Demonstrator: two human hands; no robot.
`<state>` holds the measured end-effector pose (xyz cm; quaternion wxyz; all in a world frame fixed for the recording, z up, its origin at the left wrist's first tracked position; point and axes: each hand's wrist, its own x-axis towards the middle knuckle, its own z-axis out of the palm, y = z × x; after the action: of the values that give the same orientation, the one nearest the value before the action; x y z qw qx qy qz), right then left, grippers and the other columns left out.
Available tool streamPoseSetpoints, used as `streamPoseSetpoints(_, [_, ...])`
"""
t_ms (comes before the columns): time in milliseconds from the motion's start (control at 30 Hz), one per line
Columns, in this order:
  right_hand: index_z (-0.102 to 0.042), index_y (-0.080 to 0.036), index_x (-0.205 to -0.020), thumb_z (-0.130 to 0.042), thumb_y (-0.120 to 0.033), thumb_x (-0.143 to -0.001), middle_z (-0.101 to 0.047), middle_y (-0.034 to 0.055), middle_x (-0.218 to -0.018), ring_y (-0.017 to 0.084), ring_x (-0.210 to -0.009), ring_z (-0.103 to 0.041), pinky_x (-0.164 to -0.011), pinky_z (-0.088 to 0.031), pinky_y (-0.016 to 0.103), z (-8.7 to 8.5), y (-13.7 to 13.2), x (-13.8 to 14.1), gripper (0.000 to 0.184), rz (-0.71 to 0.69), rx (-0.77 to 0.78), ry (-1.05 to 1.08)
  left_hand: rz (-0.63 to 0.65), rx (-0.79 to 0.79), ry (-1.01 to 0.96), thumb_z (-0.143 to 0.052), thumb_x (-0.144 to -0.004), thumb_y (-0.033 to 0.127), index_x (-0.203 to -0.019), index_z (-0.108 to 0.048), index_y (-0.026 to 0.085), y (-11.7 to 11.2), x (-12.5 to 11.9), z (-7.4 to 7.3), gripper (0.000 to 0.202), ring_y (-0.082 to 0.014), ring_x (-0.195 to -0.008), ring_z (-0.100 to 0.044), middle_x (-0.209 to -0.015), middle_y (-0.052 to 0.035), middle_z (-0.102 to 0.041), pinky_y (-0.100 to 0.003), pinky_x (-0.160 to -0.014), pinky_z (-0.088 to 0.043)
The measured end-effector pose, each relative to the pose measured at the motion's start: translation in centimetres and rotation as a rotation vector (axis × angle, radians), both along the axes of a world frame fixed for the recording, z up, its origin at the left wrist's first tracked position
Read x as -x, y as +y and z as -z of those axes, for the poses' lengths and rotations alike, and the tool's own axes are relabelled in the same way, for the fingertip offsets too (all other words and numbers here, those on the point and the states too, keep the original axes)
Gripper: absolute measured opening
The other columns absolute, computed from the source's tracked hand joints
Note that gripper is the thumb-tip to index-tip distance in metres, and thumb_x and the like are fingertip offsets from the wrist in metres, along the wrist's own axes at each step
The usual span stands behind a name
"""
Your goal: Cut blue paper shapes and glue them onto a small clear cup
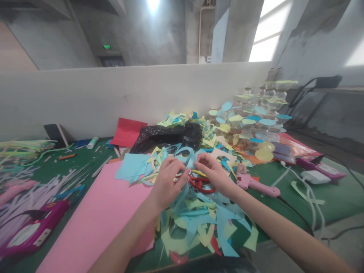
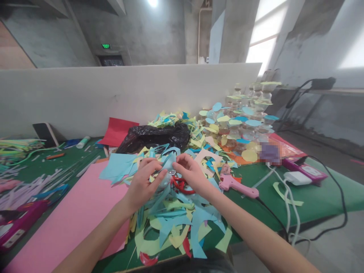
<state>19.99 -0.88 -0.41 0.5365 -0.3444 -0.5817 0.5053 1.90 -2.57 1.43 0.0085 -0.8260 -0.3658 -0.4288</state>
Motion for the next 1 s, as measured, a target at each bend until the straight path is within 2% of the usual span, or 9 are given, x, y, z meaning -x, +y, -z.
streamPoseSetpoints(133, [-0.054, -0.025, -0.097, -0.069, -0.045, -0.079, -0.059, -0.0013, -0.088, 0.015, -0.083, -0.058, -0.078, -0.048, 0.031, 0.6, 0.5, -0.2, 0.031, -0.078, 0.04, 0.082, 0.013, -0.029, 0.019, -0.053, -0.091, 0.025, -0.078, -0.052, 0.021, 0.2, 0.1, 0.1, 0.014, -0.0187, -0.09, -0.051, -0.076, -0.0011, -0.059, -0.032, -0.082, -0.045])
streamPoseSetpoints(233, [-0.057, -0.024, -0.103, -0.065, -0.047, -0.082, -0.061, 0.0002, -0.093, 0.015, -0.086, -0.059, -0.082, -0.049, 0.031, 1.0, 0.7, -0.2, 0.032, -0.118, 0.068, 0.09, 0.029, -0.035, 0.034, -0.053, -0.092, 0.023, -0.081, -0.053, 0.021, 0.3, 0.2, 0.1, 0.011, -0.0181, -0.09, -0.051, -0.077, -0.0011, -0.061, -0.032, -0.083, -0.045])
streamPoseSetpoints(433, [-0.059, -0.022, -0.087, -0.067, -0.05, -0.078, -0.059, -0.0006, -0.085, 0.015, -0.08, -0.057, -0.072, -0.049, 0.028, 0.4, 0.2, 0.0, 0.031, -0.094, 0.139, 0.072, 0.018, 0.022, 0.032, -0.052, -0.091, 0.025, -0.088, -0.057, 0.021, 0.1, 0.1, 0.2, 0.007, -0.0193, -0.093, -0.054, -0.084, -0.0028, -0.063, -0.034, -0.083, -0.047])
streamPoseSetpoints(633, [-0.056, -0.021, -0.078, -0.069, -0.048, -0.077, -0.053, -0.0036, -0.074, 0.012, -0.067, -0.051, -0.062, -0.043, 0.024, -0.4, -0.1, -0.1, 0.03, -0.014, 0.102, 0.02, -0.026, 0.102, 0.011, -0.049, -0.09, 0.024, -0.08, -0.053, 0.021, -0.3, -0.1, -0.2, 0.012, -0.0195, -0.094, -0.054, -0.085, -0.0032, -0.06, -0.035, -0.082, -0.048])
streamPoseSetpoints(800, [-0.055, -0.021, -0.077, -0.067, -0.047, -0.079, -0.053, -0.0035, -0.074, 0.013, -0.07, -0.05, -0.068, -0.041, 0.026, -0.2, 0.2, -0.3, 0.029, 0.009, 0.032, 0.003, -0.033, 0.105, 0.016, -0.047, -0.093, 0.027, -0.085, -0.053, 0.021, -0.3, -0.1, -0.2, 0.012, -0.0187, -0.09, -0.054, -0.087, -0.003, -0.061, -0.033, -0.079, -0.047])
streamPoseSetpoints(1000, [-0.056, -0.021, -0.077, -0.067, -0.047, -0.079, -0.053, -0.0036, -0.073, 0.012, -0.069, -0.051, -0.068, -0.042, 0.025, -0.5, 0.0, -0.3, 0.028, -0.014, 0.034, 0.02, -0.04, 0.065, 0.01, -0.048, -0.094, 0.024, -0.098, -0.054, 0.021, 0.0, 0.1, 0.1, 0.008, -0.0174, -0.089, -0.055, -0.092, -0.0034, -0.062, -0.03, -0.074, -0.047])
